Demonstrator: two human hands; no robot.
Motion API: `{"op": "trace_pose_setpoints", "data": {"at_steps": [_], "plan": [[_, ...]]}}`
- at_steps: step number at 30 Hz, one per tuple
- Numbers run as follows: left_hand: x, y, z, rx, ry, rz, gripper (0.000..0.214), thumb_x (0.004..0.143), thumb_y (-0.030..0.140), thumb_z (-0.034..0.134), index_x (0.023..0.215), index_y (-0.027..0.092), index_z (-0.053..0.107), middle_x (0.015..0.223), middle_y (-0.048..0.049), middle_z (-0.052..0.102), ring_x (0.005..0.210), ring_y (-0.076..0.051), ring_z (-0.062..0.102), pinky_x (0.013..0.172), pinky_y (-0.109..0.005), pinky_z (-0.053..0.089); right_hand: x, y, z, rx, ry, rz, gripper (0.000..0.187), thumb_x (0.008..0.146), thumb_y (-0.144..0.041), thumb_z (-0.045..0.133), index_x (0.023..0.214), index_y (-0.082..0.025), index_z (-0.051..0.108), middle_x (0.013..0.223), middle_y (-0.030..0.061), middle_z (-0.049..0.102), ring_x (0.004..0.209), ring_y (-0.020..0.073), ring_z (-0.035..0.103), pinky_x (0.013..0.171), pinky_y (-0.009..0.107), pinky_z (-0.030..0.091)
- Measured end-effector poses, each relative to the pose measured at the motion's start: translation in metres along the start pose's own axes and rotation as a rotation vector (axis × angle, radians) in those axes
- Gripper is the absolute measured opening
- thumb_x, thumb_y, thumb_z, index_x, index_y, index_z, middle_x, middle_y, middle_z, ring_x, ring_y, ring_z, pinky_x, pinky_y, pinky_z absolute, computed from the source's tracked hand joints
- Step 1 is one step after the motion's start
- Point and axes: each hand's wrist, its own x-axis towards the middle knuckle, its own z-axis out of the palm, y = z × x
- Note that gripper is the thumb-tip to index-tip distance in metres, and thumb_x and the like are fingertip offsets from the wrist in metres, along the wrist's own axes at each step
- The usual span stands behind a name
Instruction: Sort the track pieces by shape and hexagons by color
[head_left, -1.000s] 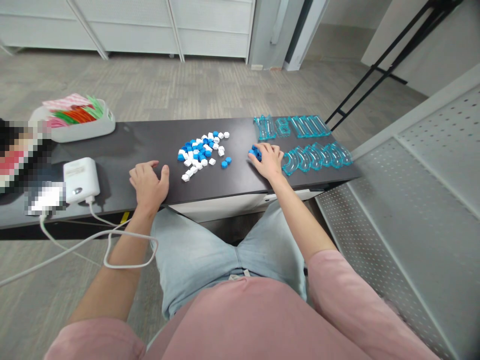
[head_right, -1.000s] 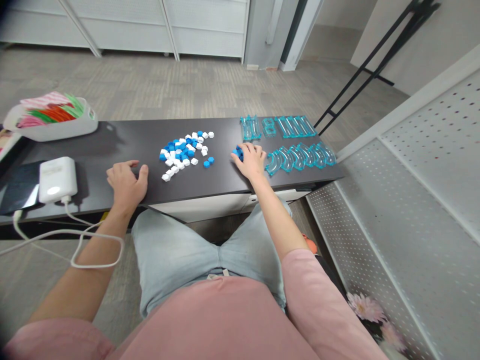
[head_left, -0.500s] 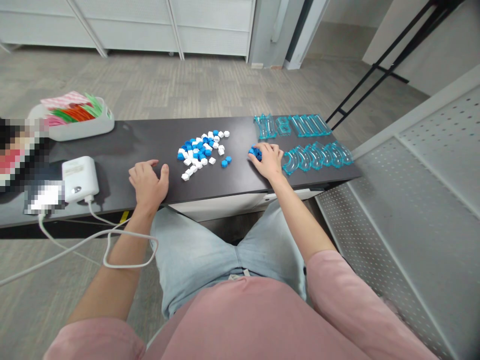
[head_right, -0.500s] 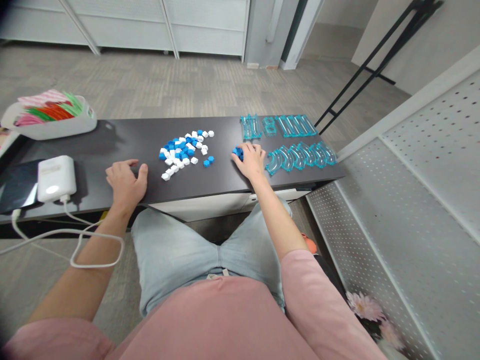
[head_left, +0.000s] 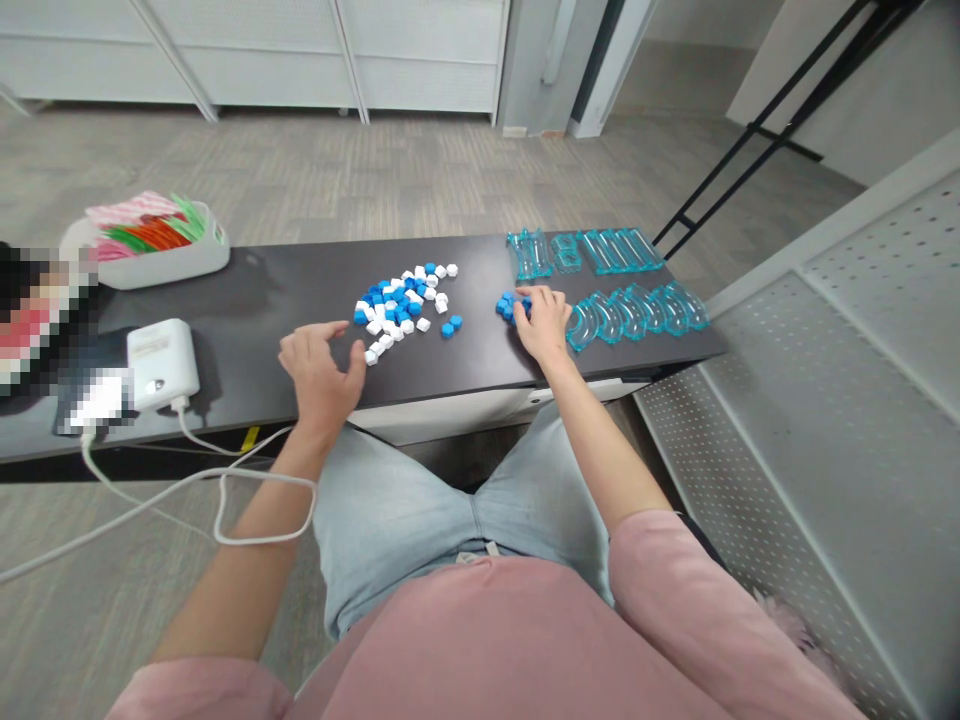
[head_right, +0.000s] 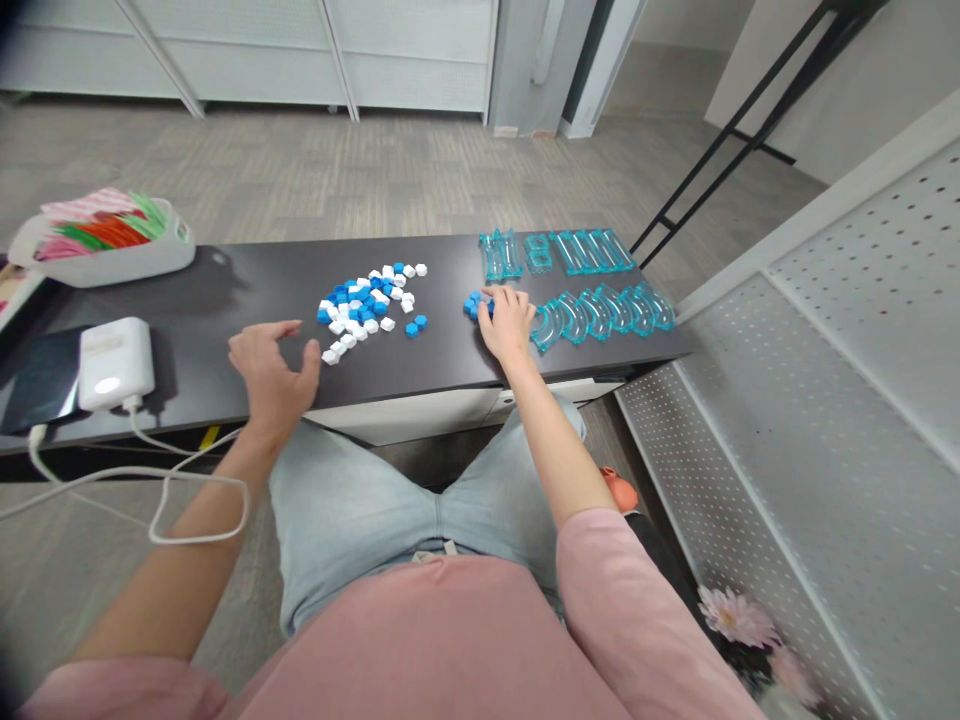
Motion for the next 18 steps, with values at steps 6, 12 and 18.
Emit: {"op": "trace_pose_setpoints", "data": {"at_steps": [6, 12, 18], "plan": [[-0.011, 0.113, 0.069, -0.12, -0.28, 0.248, 0.034, 0.117, 0.036, 0.064, 0.149, 0.026, 0.074, 0.141, -0.0153, 0.081, 0.14, -0.039, 0.067, 0.124, -0.056, 0.04, 0.003, -0.001, 0.001, 0.053, -0.007, -0.003, 0.05, 0.121, -0.03, 0.044, 0.154, -0.03, 0.082, 0.161, 0.0164, 0.077, 0.148, 0.0425, 0.056, 0.122, 0.061, 0.045], [0.012, 0.174, 0.116, 0.0, -0.334, 0.29, 0.037, 0.119, 0.035, 0.065, 0.151, 0.021, 0.076, 0.155, -0.0218, 0.075, 0.151, -0.044, 0.059, 0.127, -0.061, 0.036, 0.005, -0.003, -0.006, 0.014, -0.064, -0.051, 0.052, 0.123, -0.025, 0.04, 0.159, -0.028, 0.078, 0.164, 0.0152, 0.078, 0.155, 0.0398, 0.056, 0.126, 0.059, 0.039], [0.017, 0.182, 0.128, 0.026, -0.323, 0.274, 0.039, 0.118, 0.039, 0.066, 0.152, 0.024, 0.077, 0.156, -0.0218, 0.074, 0.148, -0.046, 0.057, 0.127, -0.064, 0.036, 0.01, 0.003, -0.004, -0.033, -0.07, -0.078, 0.053, 0.126, -0.029, 0.038, 0.161, -0.028, 0.076, 0.163, 0.0169, 0.077, 0.154, 0.0425, 0.056, 0.124, 0.059, 0.04]]}}
